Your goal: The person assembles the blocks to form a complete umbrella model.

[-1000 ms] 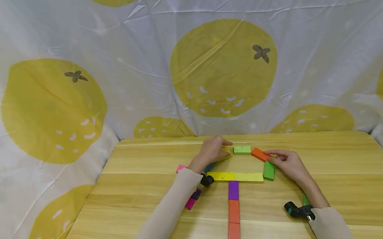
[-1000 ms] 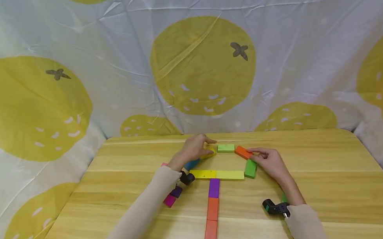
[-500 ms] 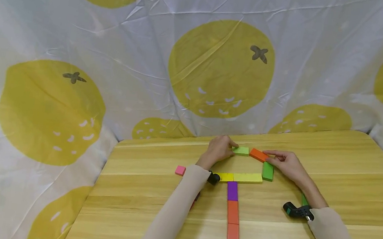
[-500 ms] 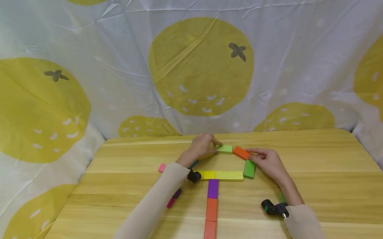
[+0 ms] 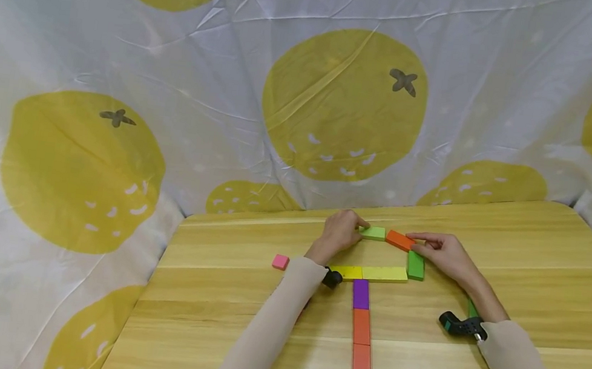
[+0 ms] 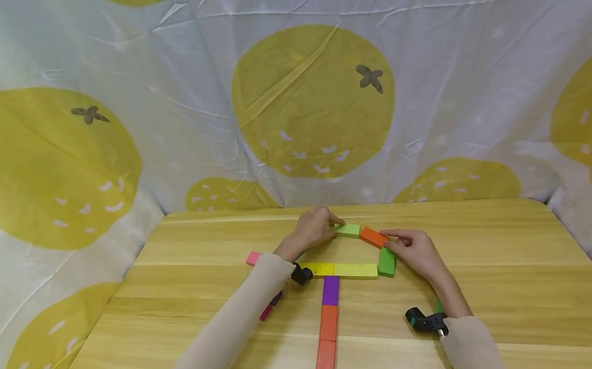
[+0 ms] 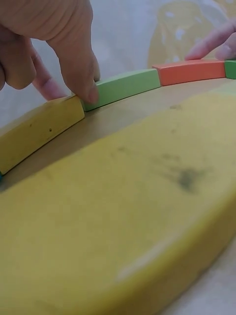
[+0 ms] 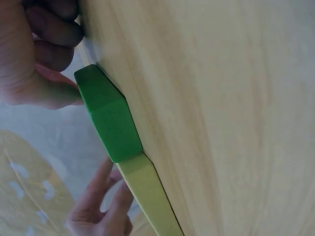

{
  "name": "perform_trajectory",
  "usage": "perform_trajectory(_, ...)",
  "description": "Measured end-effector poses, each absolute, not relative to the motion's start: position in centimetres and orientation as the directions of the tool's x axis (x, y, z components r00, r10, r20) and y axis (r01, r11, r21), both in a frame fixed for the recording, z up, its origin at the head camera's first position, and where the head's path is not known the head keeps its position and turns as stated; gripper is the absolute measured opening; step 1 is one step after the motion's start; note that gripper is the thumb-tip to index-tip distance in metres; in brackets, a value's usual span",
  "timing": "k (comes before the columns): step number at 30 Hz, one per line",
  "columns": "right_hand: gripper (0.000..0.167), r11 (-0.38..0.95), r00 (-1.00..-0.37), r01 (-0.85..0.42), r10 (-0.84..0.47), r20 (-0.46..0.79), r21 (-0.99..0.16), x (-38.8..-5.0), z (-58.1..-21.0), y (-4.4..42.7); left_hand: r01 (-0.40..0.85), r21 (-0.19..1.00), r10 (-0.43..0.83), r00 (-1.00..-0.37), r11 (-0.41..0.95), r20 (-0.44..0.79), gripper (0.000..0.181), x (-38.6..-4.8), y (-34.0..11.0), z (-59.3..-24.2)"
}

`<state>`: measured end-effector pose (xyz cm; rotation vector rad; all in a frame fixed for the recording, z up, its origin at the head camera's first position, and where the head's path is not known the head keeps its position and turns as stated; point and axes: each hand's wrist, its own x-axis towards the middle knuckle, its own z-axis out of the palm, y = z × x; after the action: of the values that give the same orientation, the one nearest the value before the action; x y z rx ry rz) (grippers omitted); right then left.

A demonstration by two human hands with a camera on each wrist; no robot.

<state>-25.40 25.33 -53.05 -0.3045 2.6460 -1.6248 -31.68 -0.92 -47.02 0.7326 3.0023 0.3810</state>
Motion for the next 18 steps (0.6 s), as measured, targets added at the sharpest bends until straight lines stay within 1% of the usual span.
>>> perform_trajectory(9, 0.036, 0.450, -0.978, -0.175, -0.186, 0.100, -0.875, -25.4, -53.1, 25.3, 0.446, 0.233, 0.452, -0.891, 0.864, 0.030, 0.031, -31.3, -0.8, -47.1)
perform_trajectory(14, 0.036, 0.464, -0.979, -0.175, -0.177, 0.102, -0.868, -25.3, -53.0, 25.2, 0.435, 0.290, 0.455, -0.891, 0.853, -0.002, 0.040, -30.8, -1.5, -46.3)
perform_trajectory(16, 0.036, 0.461, -0.979, -0.177, -0.175, 0.106, -0.869, -25.3, -53.0, 25.2, 0.415, 0.320, 0.441, -0.897, 0.852, -0.013, 0.043, -30.6, -2.4, -45.8)
perform_trajectory(18, 0.036, 0.456, -0.979, -0.177, -0.172, 0.109, -0.872, -25.3, -52.9, 25.1, 0.378, 0.341, 0.411, -0.911, 0.861, -0.027, 0.043, -30.3, -3.7, -45.2)
